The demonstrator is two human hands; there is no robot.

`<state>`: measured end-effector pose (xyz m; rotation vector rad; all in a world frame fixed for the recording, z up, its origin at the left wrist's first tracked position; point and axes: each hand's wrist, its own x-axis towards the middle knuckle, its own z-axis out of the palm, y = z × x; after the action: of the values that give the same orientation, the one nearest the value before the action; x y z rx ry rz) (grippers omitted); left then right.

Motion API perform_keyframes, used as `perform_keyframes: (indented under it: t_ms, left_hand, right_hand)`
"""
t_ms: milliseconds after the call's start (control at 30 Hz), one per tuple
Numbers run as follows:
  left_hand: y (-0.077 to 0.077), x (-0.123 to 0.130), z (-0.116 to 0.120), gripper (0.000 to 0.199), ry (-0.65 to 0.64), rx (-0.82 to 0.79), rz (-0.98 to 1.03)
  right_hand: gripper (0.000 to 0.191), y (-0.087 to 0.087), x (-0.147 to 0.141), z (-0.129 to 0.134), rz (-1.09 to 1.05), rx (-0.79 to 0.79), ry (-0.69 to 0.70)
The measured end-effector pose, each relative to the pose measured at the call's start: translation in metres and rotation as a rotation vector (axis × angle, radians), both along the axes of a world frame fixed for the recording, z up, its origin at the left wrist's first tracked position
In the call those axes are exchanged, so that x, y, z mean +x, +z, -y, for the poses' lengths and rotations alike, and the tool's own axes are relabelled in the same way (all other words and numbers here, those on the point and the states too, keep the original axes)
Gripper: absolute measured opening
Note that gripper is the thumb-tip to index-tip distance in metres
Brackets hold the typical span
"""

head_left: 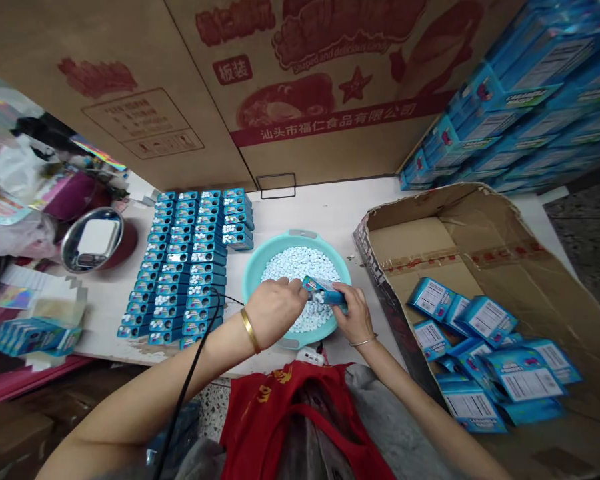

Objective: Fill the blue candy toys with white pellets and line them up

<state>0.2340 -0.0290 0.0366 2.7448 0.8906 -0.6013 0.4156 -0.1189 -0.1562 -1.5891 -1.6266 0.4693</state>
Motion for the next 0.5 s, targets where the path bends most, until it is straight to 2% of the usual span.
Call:
perform_keyframes:
  t_ms: [67,100,167,267,367,433,500]
  left_hand:
    - [-0.014,-0.013,-0.008,0.019,0.034,0.037,0.055]
    - [-0.026,-0.022,-0.014,0.02,0.068,0.059,0.083]
    - [-0.06,-0.042,-0.028,0.023,0.154,0.091,0.109]
    - [-0.125,-0.063,-0.043,0.026,0.307,0.104,0.026]
    - [-0.179,-0.061,-0.042,0.029,0.312,0.012,0.019]
    - [-0.201,-0.048,-0.033,0.031,0.265,-0.059,0.079]
    - [-0.214,-0.034,-0.021,0.035,0.236,-0.146,0.156]
  right_hand:
    - [0.041,0.0,0.001,-0.001,0.001,-0.006,-0.017]
    - [0.042,0.001,0.002,-0.001,-0.003,-0.011,-0.028]
    - [0.042,0.002,0.005,-0.002,-0.019,-0.019,-0.048]
    - [0.038,0.004,0.009,-0.003,-0.049,-0.025,-0.073]
    - [0.034,0.006,0.014,-0.004,-0.078,-0.031,-0.106]
    - [0.034,0.008,0.017,-0.004,-0.107,-0.047,-0.134]
    - [0.033,0.009,0.02,-0.003,-0.143,-0.073,-0.166]
